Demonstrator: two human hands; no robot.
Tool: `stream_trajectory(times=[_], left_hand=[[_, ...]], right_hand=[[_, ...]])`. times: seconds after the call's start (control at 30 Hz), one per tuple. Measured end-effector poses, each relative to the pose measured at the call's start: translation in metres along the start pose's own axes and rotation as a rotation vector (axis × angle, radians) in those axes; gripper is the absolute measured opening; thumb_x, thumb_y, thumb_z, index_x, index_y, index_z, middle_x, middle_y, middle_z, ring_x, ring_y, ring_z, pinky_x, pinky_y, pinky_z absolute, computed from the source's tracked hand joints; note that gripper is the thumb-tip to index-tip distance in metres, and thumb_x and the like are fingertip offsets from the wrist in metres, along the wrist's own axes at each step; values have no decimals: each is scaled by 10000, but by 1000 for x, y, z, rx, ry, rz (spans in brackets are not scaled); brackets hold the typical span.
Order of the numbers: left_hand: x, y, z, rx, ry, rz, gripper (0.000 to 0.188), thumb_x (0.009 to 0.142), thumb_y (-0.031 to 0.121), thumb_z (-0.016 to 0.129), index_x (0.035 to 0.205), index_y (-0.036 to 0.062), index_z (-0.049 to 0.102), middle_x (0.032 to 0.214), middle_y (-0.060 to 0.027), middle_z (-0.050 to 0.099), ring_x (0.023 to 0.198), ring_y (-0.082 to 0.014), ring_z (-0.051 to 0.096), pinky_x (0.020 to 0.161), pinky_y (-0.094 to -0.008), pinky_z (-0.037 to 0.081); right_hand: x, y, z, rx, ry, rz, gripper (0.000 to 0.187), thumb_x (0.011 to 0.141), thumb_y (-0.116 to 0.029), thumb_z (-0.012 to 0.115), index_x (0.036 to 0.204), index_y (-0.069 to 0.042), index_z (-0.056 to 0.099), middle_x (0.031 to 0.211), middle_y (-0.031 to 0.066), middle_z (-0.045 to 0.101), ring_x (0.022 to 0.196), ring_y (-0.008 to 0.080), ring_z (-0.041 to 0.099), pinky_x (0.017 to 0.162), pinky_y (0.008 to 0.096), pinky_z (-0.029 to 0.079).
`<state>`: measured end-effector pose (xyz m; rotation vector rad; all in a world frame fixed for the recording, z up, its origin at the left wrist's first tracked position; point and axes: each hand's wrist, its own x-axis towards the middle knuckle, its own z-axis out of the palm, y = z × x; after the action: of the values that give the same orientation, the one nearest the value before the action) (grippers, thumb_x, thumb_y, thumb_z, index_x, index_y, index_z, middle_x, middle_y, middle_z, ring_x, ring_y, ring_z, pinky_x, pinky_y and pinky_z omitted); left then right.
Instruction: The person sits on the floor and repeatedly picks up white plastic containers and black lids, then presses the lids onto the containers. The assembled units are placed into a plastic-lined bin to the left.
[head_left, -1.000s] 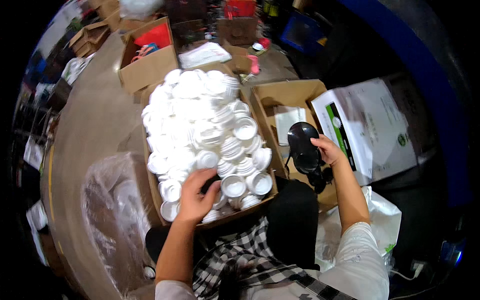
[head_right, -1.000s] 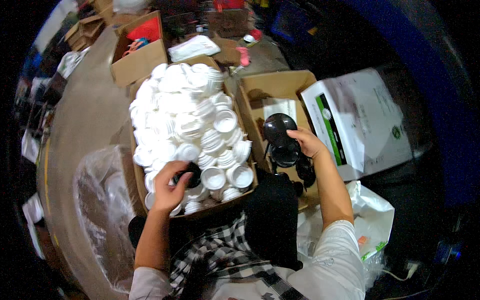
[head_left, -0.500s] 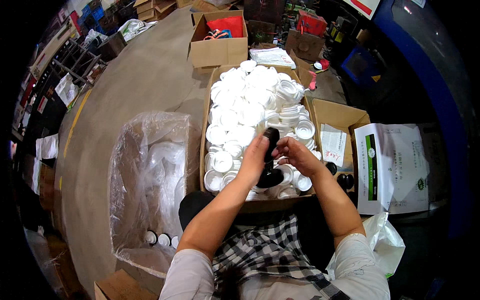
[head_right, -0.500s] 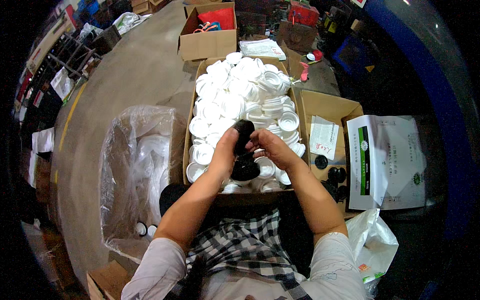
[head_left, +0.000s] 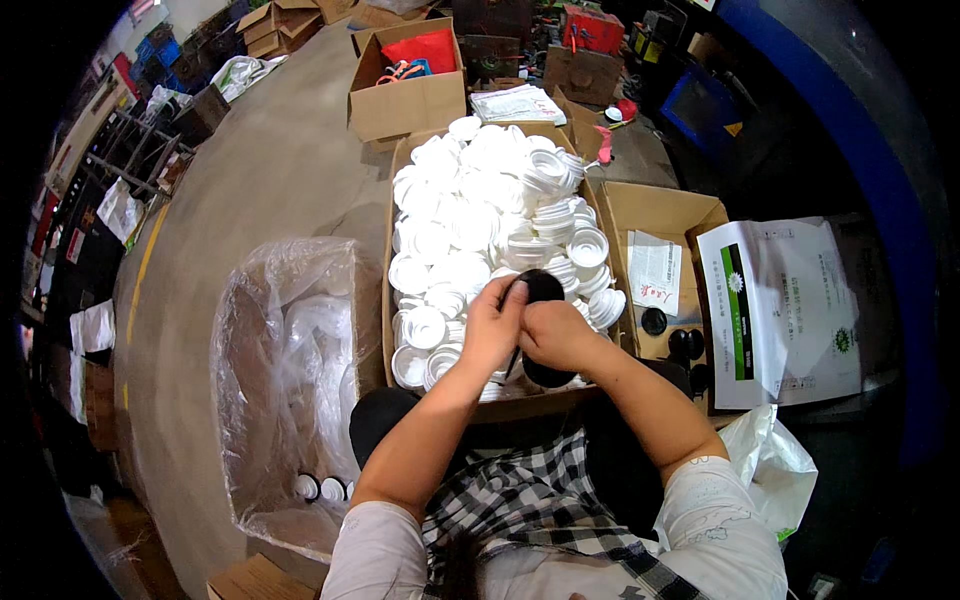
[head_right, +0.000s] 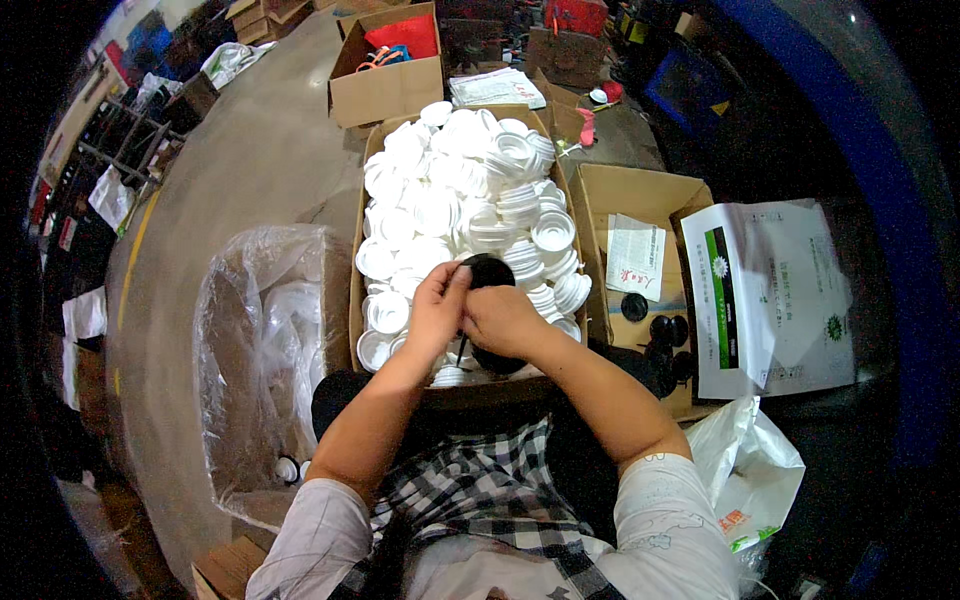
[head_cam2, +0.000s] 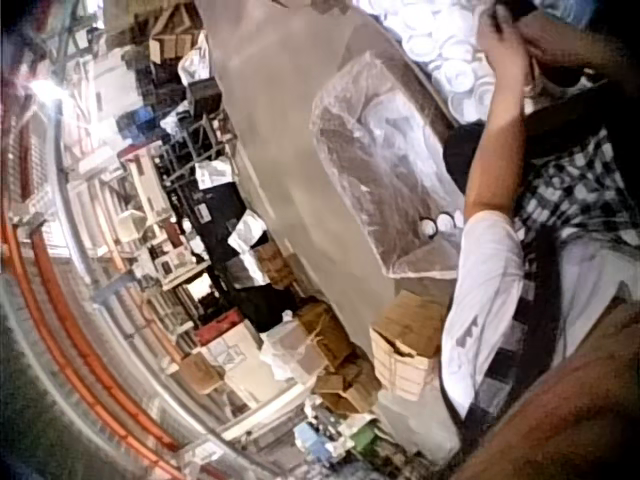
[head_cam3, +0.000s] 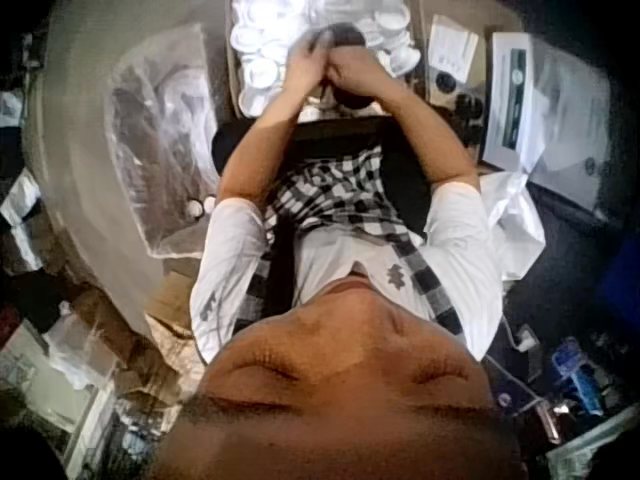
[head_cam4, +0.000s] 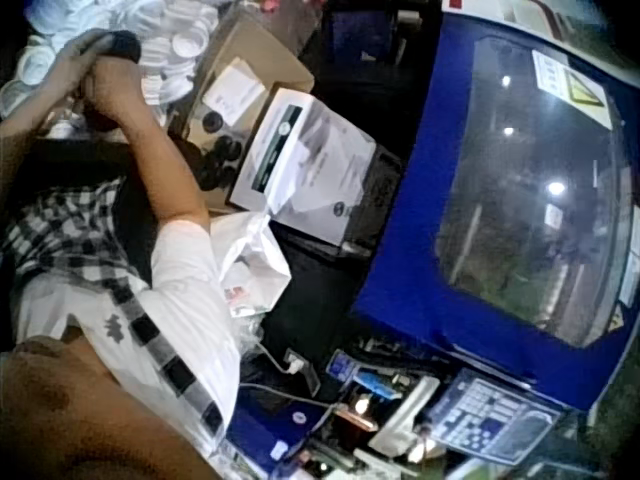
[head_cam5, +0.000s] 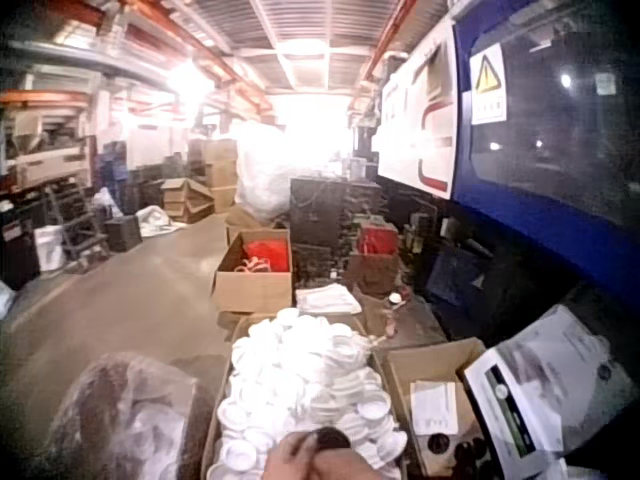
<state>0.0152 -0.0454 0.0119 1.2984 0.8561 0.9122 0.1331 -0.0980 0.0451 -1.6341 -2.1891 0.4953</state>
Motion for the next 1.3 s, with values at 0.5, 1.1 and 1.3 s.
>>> stream_trajectory(times=[0.5,1.1,1.3], left_hand=[[-14,-4,-1,-28,-280,211,133,737,-61,619,852,3,604,1220,-95,482,931,-114,534,771,-239,417],[12,33,-55,-508,-365,-128,325,758,49,662,1072,59,578,945,-45,611,826,-126,578,735,-259,482],[38,-3,-87,290,110,-74,352,702,-84,500,1025,52,529,954,-66,561,888,-165,535,790,-259,429]], right_hand=[[4,32,-4,965,915,371,190,805,-181,666,798,-35,546,689,-14,537,630,58,462,577,207,392],[-26,24,-60,1892,140,-229,444,882,-387,515,563,-86,446,475,-2,397,448,82,411,423,223,317],[-66,69,-108,1054,542,533,285,867,-332,564,751,-76,514,573,8,493,507,94,486,476,221,381]])
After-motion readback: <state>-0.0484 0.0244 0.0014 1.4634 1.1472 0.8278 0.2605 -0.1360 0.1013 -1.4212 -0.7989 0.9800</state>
